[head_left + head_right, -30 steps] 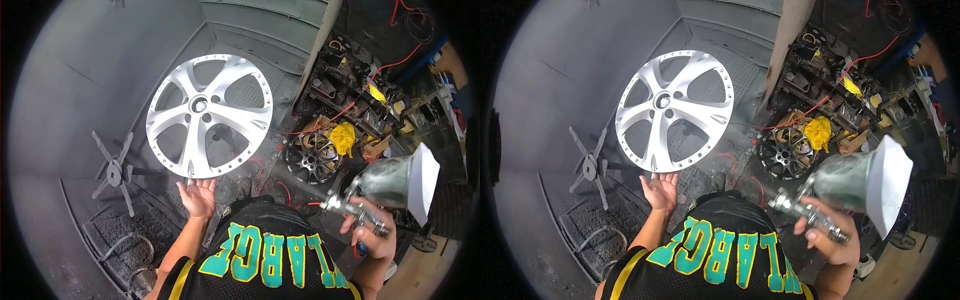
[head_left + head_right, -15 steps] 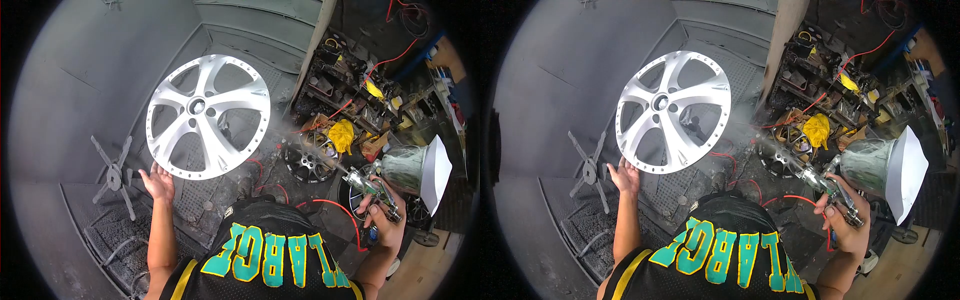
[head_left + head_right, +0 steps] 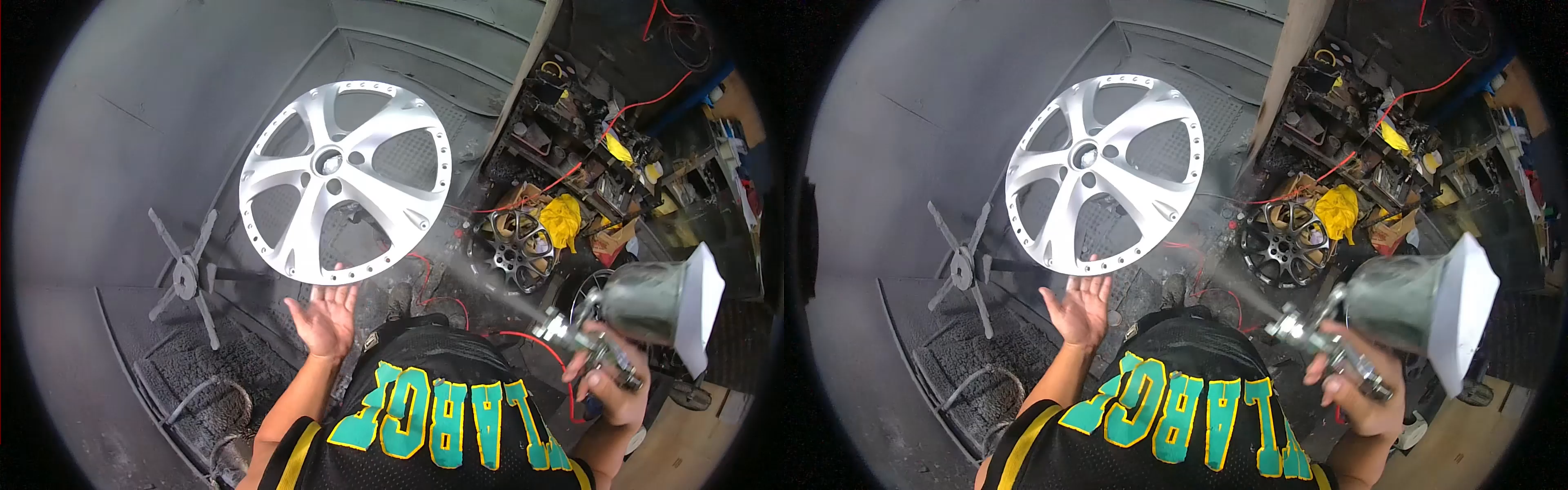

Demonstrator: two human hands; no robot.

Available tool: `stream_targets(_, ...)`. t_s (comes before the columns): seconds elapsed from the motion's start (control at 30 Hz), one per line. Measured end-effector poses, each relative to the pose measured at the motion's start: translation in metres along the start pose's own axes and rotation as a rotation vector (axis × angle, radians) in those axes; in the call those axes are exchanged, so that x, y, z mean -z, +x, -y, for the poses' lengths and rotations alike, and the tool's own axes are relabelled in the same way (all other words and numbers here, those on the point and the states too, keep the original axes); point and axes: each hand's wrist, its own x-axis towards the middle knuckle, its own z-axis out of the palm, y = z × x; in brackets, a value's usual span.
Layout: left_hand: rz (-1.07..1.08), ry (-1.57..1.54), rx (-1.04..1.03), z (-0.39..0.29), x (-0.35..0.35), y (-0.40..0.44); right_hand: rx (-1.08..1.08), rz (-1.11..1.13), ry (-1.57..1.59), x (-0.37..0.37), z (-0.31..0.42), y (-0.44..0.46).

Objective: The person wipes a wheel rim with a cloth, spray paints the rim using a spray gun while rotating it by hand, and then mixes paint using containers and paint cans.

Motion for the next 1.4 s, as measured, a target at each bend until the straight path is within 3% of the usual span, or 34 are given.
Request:
stream_targets(0.1, -0.017, 0.016, -0.016, -0.026, 0.007, 0.01, -0.087, 0.06, 0.027, -0.004, 0.005, -0.004)
stream_targets(0.33, -0.019, 0.105, -0.028, -0.098, 0.025, 0.047, 0.006, -0.055, -0.153, 0.013, 0.002, 0.005)
stream_targets(0.43, -0.202, 0.022, -0.242, -0.1, 0.019, 0.06, 0.038, -0.1, -0.177, 0.021, 0.005, 0.012)
stream_targets(0.5, -0.25, -0.006, -0.268, -0.089, 0.017, 0.066, 0.052, -0.11, -0.164, 0.032, 0.002, 0.019)
stream_targets(0.6, -0.131, -0.074, -0.114, -0.064, 0.009, 0.058, 0.06, -0.111, -0.17, 0.042, 0.003, 0.026)
stream_targets(0.63, -0.196, -0.079, -0.096, -0.058, 0.006, 0.054, 0.087, -0.13, -0.162, 0.043, 0.001, 0.026)
stream_targets(0.83, -0.1, -0.052, -0.062, -0.042, -0.006, 0.044, 0.138, -0.167, -0.167, 0.044, 0.003, 0.041)
stream_targets(1.1, -0.116, -0.087, -0.045, -0.033, -0.007, 0.042, -0.099, 0.159, -0.034, 0.042, 0.008, 0.028)
stream_targets(1.23, -0.109, -0.097, -0.022, -0.025, -0.017, 0.039, -0.094, 0.172, 0.0, 0.044, 0.017, 0.033)
stream_targets(1.4, -0.14, -0.114, -0.012, -0.015, -0.031, 0.034, 0.065, -0.008, -0.181, 0.05, 0.017, 0.043)
